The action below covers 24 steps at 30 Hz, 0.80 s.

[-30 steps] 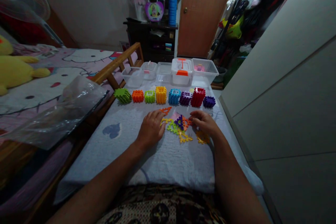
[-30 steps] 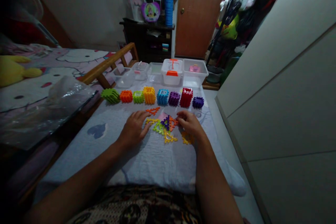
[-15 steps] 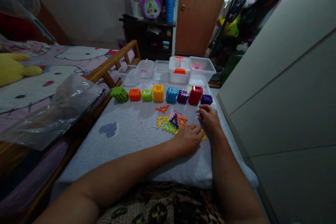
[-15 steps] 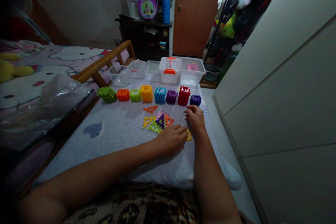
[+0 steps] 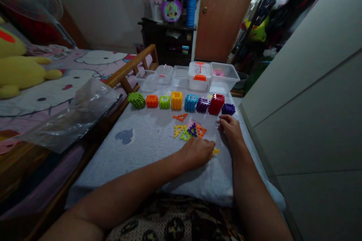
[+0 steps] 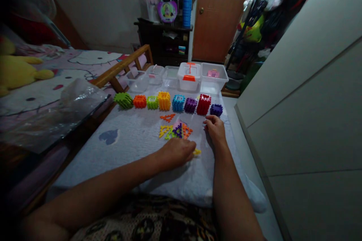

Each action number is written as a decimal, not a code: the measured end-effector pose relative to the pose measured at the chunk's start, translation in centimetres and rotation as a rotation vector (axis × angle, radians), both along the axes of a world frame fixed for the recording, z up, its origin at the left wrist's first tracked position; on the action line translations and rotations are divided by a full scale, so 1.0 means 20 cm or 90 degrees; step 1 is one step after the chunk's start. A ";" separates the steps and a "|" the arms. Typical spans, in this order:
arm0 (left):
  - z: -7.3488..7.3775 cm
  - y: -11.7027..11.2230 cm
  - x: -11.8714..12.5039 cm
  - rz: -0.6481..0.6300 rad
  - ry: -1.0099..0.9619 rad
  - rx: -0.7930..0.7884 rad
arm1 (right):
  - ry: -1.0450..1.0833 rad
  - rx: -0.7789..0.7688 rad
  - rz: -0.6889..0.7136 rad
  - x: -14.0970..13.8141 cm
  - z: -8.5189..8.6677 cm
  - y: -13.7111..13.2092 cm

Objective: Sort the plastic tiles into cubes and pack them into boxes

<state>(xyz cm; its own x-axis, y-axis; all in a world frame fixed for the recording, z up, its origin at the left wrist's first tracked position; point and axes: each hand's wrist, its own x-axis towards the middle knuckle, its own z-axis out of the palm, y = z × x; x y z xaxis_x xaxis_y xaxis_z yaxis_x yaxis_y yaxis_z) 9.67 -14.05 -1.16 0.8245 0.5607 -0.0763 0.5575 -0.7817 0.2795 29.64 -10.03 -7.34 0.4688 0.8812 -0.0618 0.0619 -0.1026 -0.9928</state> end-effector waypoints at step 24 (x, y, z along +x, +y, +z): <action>-0.05 0.10 -0.63 0.096 0.056 -0.003 | -0.332 0.016 0.134 -0.02 -0.09 0.03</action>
<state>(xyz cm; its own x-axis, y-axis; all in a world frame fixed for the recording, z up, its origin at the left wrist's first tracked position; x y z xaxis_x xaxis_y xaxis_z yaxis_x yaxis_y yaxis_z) -2.98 -12.12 -2.21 0.7205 0.6774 -0.1482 0.6914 -0.6856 0.2280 29.14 -9.39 -9.07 0.2454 0.9574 0.1523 0.5614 -0.0122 -0.8275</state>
